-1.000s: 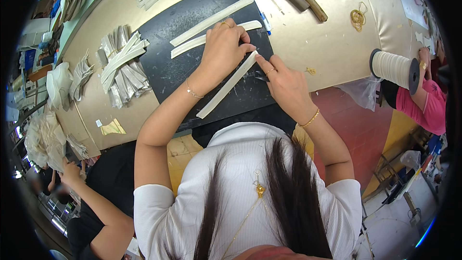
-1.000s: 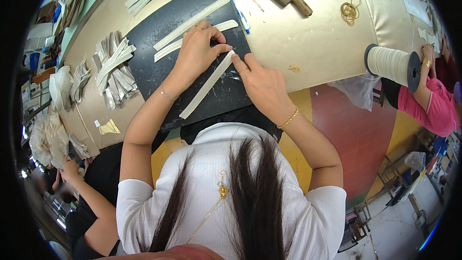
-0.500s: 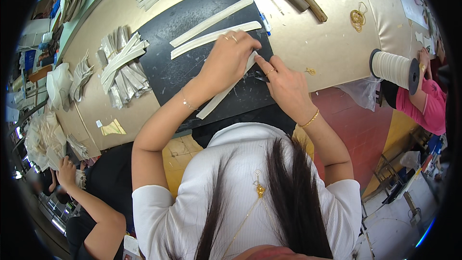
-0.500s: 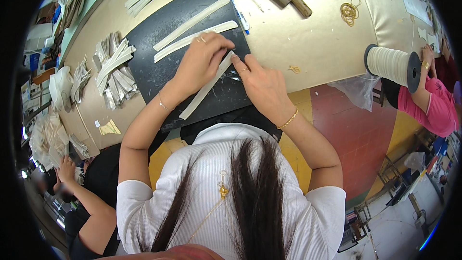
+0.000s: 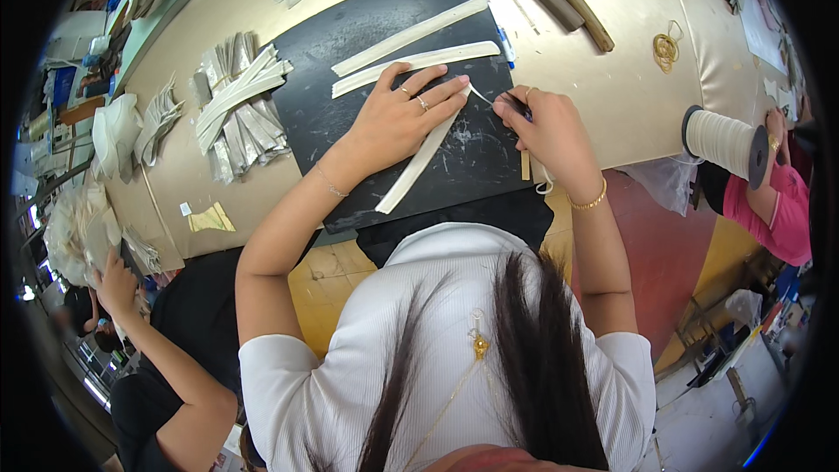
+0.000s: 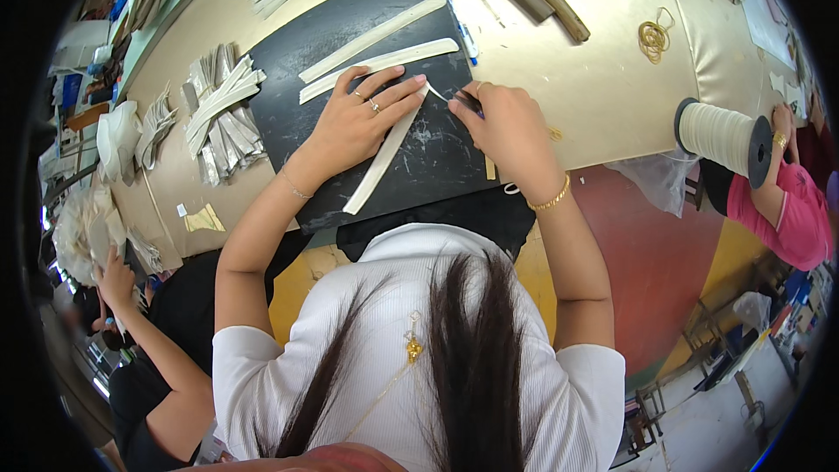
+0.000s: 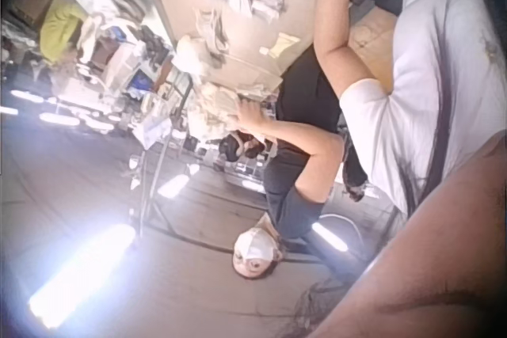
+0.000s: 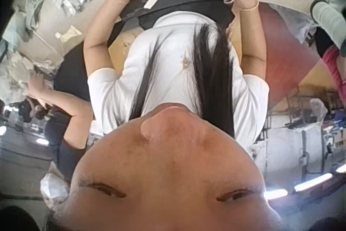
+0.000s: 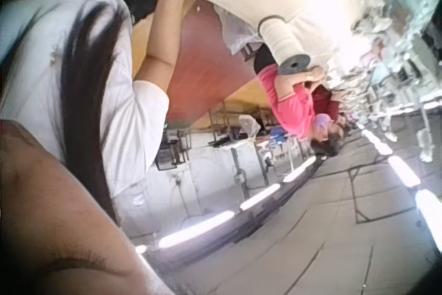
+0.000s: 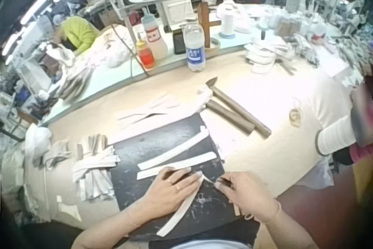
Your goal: The person repeatedly wraps white thread around flat white fabric strips on a black cutting mat, then cuts the thread and sets the finished strip aside. The process is repeated multiple times with new strips taken from a pile on the table.
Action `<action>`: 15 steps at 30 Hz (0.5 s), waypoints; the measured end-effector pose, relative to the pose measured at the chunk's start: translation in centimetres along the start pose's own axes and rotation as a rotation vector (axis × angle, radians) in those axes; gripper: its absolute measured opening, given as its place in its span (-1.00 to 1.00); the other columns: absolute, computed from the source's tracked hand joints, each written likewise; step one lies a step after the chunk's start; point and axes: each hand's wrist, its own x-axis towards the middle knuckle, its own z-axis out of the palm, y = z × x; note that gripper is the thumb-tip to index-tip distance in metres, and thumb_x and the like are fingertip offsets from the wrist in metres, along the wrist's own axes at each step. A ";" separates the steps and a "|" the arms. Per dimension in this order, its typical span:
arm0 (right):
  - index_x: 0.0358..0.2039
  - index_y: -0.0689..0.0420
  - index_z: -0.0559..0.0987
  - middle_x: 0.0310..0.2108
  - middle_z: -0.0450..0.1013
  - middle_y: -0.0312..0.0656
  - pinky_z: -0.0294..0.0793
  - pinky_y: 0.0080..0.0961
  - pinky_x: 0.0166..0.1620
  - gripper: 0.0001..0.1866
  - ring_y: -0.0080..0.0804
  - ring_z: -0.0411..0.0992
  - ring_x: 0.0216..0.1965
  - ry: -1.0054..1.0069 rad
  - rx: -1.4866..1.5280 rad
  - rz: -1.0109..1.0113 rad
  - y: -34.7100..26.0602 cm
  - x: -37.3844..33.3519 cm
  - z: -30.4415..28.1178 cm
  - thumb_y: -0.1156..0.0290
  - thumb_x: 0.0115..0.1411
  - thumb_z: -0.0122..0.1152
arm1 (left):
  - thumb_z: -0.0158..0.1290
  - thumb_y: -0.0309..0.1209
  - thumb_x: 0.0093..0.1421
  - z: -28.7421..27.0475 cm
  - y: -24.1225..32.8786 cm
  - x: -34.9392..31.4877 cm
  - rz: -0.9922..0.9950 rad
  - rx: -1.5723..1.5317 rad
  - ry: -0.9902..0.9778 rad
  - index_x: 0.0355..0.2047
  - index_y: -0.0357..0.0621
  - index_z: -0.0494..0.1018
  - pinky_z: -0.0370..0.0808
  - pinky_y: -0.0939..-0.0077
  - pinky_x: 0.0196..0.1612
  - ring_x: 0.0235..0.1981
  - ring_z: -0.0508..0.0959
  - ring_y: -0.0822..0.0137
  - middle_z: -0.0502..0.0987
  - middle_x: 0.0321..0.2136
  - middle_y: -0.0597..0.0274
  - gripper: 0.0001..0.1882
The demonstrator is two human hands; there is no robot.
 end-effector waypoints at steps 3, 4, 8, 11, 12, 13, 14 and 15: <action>-0.28 0.29 0.69 -0.44 0.59 0.13 0.56 -0.17 -0.24 -0.67 0.07 0.59 -0.37 -0.014 -0.014 -0.067 -1.1 2.3 0.3 0.21 0.22 0.34 | 0.19 -0.38 0.18 0.0 0.0 -0.4 -0.053 0.113 0.051 0.06 0.04 0.51 0.26 0.08 0.24 0.21 0.43 0.29 0.49 0.19 0.43 -0.60; -0.32 0.29 0.68 -0.49 0.58 0.07 0.54 -0.21 -0.27 -0.67 0.00 0.58 -0.42 -0.007 -0.037 -0.092 -1.6 2.7 0.6 0.21 0.24 0.32 | 0.20 -0.36 0.18 0.0 0.2 -0.7 -0.091 0.121 0.068 0.05 0.05 0.52 0.27 0.08 0.22 0.18 0.44 0.29 0.49 0.17 0.42 -0.61; -0.38 0.29 0.66 -0.56 0.56 0.00 0.51 -0.25 -0.32 -0.66 -0.05 0.56 -0.49 -0.013 -0.116 -0.191 -3.2 3.8 1.7 0.20 0.27 0.29 | 0.26 -0.25 0.15 0.0 1.6 -2.3 -0.239 0.168 0.147 -0.03 0.05 0.54 0.27 0.07 0.14 0.03 0.48 0.29 0.52 0.07 0.38 -0.63; -0.32 0.26 0.69 -0.46 0.59 0.05 0.57 -0.19 -0.25 -0.70 0.02 0.59 -0.37 -0.050 -0.147 -0.242 -4.4 3.9 2.8 0.22 0.23 0.32 | 0.29 -0.23 0.13 0.2 3.8 -4.1 -0.376 0.186 0.179 -0.04 0.01 0.55 0.23 0.07 0.13 -0.01 0.48 0.29 0.52 0.04 0.37 -0.61; -0.29 0.24 0.70 -0.42 0.60 0.07 0.59 -0.17 -0.22 -0.71 0.04 0.60 -0.32 -0.064 -0.155 -0.254 -4.7 3.9 3.1 0.23 0.21 0.33 | 0.29 -0.23 0.13 0.3 4.0 -4.3 -0.398 0.184 0.195 -0.05 0.01 0.55 0.23 0.07 0.14 0.00 0.48 0.29 0.52 0.04 0.37 -0.61; -0.29 0.23 0.70 -0.42 0.60 0.05 0.60 -0.18 -0.24 -0.73 0.02 0.61 -0.32 -0.055 -0.173 -0.293 -4.8 4.0 3.7 0.25 0.21 0.32 | 0.29 -0.23 0.13 0.4 4.2 -4.6 -0.419 0.182 0.210 -0.05 0.01 0.55 0.22 0.07 0.14 0.00 0.48 0.29 0.53 0.04 0.37 -0.62; -0.29 0.23 0.69 -0.42 0.60 0.05 0.60 -0.18 -0.24 -0.73 0.02 0.60 -0.32 -0.049 -0.169 -0.313 -5.0 4.1 4.0 0.25 0.22 0.32 | 0.29 -0.23 0.13 0.5 4.4 -4.9 -0.440 0.178 0.227 -0.05 0.01 0.55 0.21 0.07 0.14 0.01 0.48 0.30 0.53 0.04 0.37 -0.62; -0.29 0.23 0.69 -0.42 0.60 0.05 0.60 -0.18 -0.24 -0.73 0.03 0.60 -0.32 -0.041 -0.163 -0.332 -5.3 4.1 4.3 0.25 0.22 0.31 | 0.29 -0.23 0.14 0.6 4.2 -5.0 -0.432 0.186 0.253 -0.07 0.01 0.55 0.20 0.08 0.15 0.04 0.48 0.29 0.53 0.04 0.36 -0.64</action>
